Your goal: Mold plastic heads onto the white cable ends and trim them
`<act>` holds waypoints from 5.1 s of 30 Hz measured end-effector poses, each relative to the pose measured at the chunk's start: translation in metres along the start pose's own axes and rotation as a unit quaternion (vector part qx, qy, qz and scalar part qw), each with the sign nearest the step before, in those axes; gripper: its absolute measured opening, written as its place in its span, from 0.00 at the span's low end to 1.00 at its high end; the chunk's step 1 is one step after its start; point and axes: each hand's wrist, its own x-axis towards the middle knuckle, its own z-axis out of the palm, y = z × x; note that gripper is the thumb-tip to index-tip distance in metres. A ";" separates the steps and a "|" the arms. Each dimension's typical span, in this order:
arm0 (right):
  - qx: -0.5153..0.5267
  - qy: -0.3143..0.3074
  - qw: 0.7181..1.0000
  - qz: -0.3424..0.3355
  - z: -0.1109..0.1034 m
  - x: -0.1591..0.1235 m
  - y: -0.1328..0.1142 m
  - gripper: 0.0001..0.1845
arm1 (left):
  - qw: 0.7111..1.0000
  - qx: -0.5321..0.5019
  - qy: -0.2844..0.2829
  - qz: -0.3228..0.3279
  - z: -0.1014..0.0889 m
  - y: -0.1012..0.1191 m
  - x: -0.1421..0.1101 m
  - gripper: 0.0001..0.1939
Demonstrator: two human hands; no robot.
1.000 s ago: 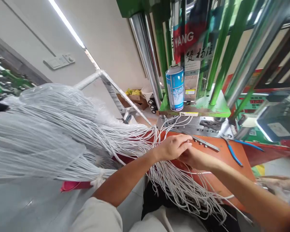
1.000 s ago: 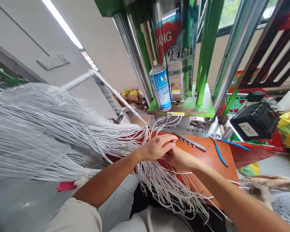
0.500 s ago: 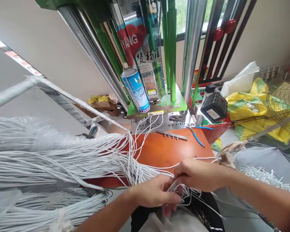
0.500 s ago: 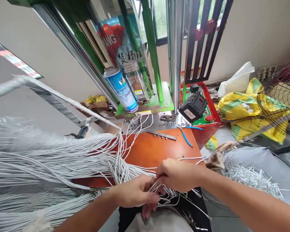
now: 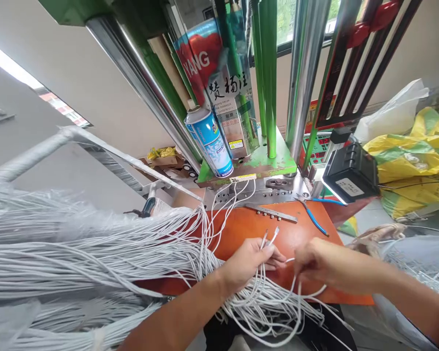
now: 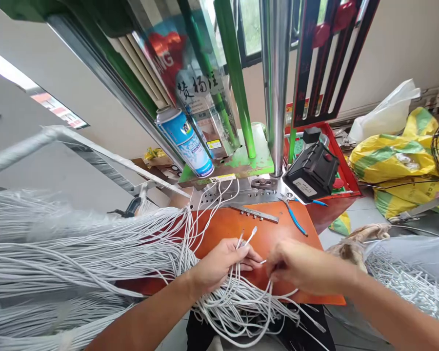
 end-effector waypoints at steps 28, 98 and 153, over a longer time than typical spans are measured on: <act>-0.241 0.410 0.879 0.050 0.041 0.062 0.062 0.16 | 0.995 -0.018 0.077 0.067 -0.026 -0.014 0.051 0.26; -0.191 0.460 0.866 -0.036 0.058 0.040 0.077 0.12 | 0.993 -0.084 0.062 -0.053 -0.032 0.009 0.039 0.25; -0.166 0.399 0.897 -0.095 0.054 0.036 0.074 0.12 | 0.992 0.064 0.105 -0.025 -0.017 -0.004 0.060 0.23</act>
